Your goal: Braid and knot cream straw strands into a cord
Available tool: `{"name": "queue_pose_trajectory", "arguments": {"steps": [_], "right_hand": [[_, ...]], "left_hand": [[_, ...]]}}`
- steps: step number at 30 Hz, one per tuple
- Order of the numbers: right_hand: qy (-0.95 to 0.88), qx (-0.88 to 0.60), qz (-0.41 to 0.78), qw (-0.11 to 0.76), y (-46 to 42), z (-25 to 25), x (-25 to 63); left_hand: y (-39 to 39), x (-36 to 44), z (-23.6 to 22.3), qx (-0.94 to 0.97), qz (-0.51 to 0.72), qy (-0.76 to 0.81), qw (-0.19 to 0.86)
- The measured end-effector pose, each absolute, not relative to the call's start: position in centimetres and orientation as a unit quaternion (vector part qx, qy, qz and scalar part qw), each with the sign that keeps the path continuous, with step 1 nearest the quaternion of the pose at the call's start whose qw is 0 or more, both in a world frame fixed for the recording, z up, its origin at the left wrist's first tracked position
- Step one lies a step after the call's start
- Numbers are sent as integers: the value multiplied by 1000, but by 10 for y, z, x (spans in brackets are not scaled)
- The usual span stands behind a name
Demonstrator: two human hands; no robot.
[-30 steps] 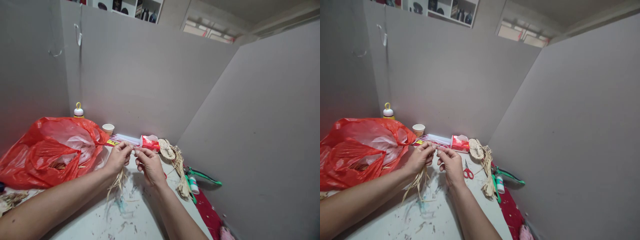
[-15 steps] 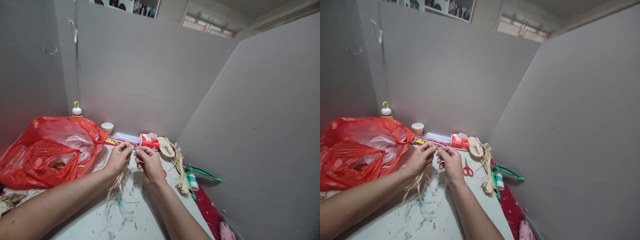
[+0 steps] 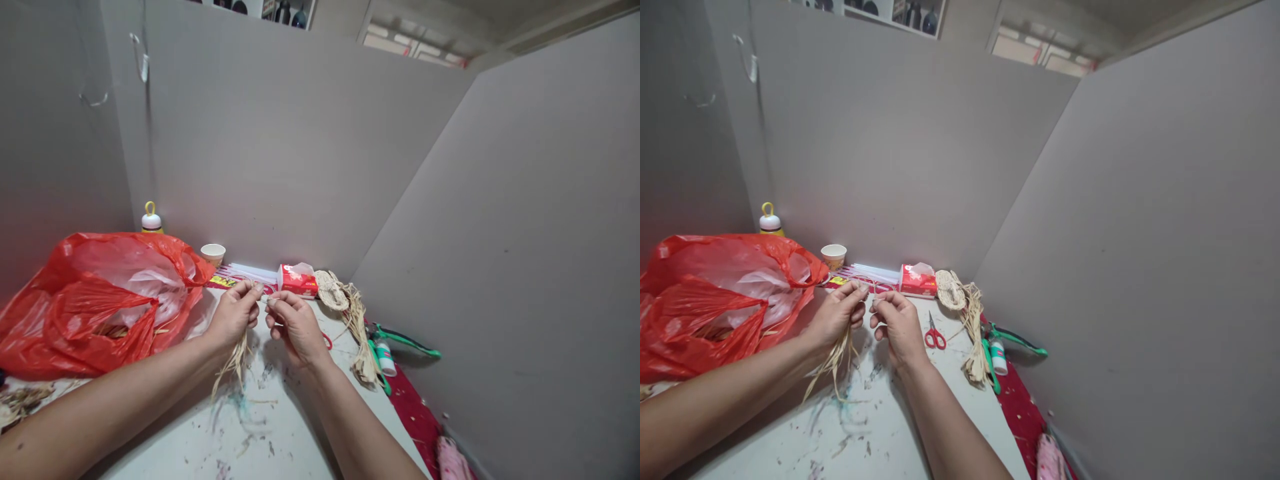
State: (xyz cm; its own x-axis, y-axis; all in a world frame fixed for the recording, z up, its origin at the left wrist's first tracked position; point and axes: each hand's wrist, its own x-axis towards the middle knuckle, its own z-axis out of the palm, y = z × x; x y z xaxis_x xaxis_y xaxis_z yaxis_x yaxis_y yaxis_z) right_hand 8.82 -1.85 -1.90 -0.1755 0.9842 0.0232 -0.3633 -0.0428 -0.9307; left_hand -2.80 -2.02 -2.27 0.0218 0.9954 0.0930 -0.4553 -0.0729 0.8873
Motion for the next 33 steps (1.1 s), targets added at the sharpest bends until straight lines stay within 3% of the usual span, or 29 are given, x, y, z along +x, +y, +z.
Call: {"name": "queue_pose_trajectory", "arguments": {"steps": [13,20,33], "right_hand": [[-363,-291,693,552,-15,-21,95],[-451,-329,620,551,-17,-25,88],[-454,-343,616,544,-18,-27,85]], "left_hand": [[-19,-28,-27,421,614,366,559],[-19,-28,-31,437,607,380,544],[-17,-31,-24,378,602,340,616]]}}
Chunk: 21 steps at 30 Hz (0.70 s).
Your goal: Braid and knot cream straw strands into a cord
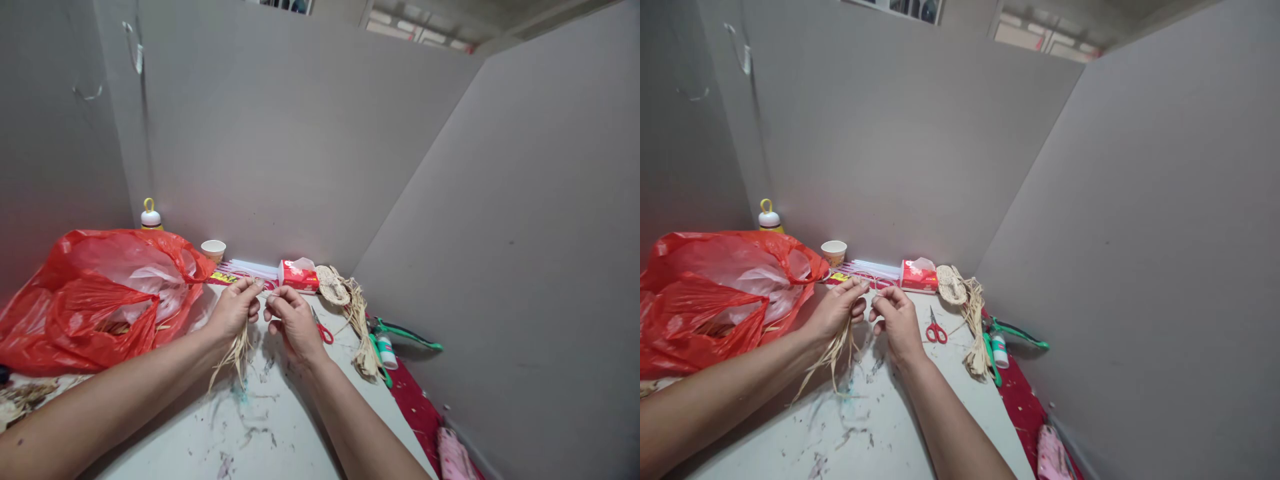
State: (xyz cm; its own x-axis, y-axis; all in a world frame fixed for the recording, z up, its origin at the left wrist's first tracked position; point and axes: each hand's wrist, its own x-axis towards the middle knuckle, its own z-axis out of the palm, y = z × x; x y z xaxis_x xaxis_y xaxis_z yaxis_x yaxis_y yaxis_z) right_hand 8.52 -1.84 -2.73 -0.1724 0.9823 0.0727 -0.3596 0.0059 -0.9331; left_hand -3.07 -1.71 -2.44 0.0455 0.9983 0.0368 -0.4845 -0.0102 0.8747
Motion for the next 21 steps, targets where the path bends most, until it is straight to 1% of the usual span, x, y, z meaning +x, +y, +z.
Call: {"name": "queue_pose_trajectory", "arguments": {"steps": [4,11,17,21], "right_hand": [[-374,-329,656,567,-12,-36,84],[-224,-335,730,552,0,-54,80],[-252,-330,755,508,9,-52,77],[-297,-370,725,499,19,-56,76]], "left_hand": [[-13,-28,-40,346,600,364,623],[-12,-16,-73,311,571,410,640],[-1,-25,-76,275,579,429,636],[3,-29,-79,255,573,451,635]]}}
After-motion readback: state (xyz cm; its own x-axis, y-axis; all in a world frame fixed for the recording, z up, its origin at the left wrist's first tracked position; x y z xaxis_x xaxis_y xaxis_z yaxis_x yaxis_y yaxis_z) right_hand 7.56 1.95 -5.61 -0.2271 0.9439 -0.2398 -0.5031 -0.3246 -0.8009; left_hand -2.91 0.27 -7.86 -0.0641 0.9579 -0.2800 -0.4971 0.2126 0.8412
